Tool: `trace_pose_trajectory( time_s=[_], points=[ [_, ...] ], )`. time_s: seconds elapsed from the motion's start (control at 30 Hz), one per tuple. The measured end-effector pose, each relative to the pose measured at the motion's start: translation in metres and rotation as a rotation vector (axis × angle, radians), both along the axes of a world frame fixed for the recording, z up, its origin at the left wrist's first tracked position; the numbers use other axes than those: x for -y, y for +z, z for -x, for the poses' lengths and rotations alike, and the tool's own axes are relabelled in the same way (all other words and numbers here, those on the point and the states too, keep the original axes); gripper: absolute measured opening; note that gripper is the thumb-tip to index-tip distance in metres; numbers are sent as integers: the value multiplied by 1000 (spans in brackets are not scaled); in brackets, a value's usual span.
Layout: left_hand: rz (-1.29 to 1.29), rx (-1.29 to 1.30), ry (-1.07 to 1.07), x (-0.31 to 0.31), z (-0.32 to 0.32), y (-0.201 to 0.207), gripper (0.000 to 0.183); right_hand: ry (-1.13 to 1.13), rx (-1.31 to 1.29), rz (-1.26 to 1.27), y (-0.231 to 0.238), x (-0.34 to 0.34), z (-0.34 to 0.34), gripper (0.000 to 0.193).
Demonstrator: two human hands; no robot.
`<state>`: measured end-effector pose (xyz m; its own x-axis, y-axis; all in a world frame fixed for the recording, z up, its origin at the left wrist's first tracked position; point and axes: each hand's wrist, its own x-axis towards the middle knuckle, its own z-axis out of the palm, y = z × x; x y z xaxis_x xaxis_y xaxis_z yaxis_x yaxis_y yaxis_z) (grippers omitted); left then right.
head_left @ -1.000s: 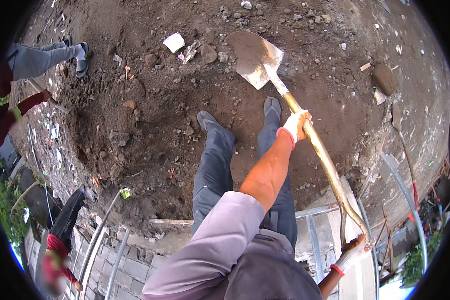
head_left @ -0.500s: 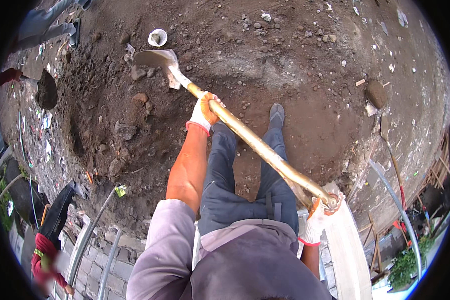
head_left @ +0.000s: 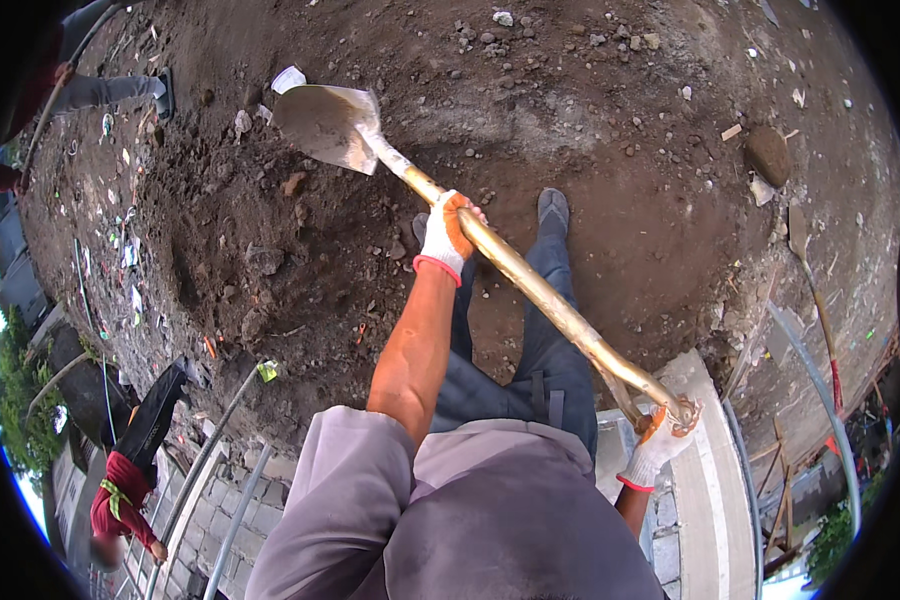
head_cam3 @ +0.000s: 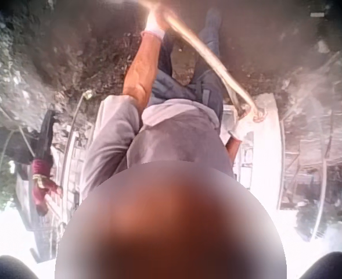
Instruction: The person uses a shovel to dig and move soil at a construction site. They repeatedly scoop soil and toss it aside while working near a low block wall and metal scaffolding.
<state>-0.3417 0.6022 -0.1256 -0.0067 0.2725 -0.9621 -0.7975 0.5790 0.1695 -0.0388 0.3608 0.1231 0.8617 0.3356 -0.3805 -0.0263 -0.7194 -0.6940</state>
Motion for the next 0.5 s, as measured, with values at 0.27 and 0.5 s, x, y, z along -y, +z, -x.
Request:
trace_pose_trajectory(
  time_s=[0.27, 0.5],
  points=[
    [282, 505, -276, 145, -286, 3, 16, -321, 490, 436, 148, 114, -105, 48],
    [257, 485, -218, 123, -182, -65, 12, -194, 300, 436, 90, 94, -61, 51]
  ],
)
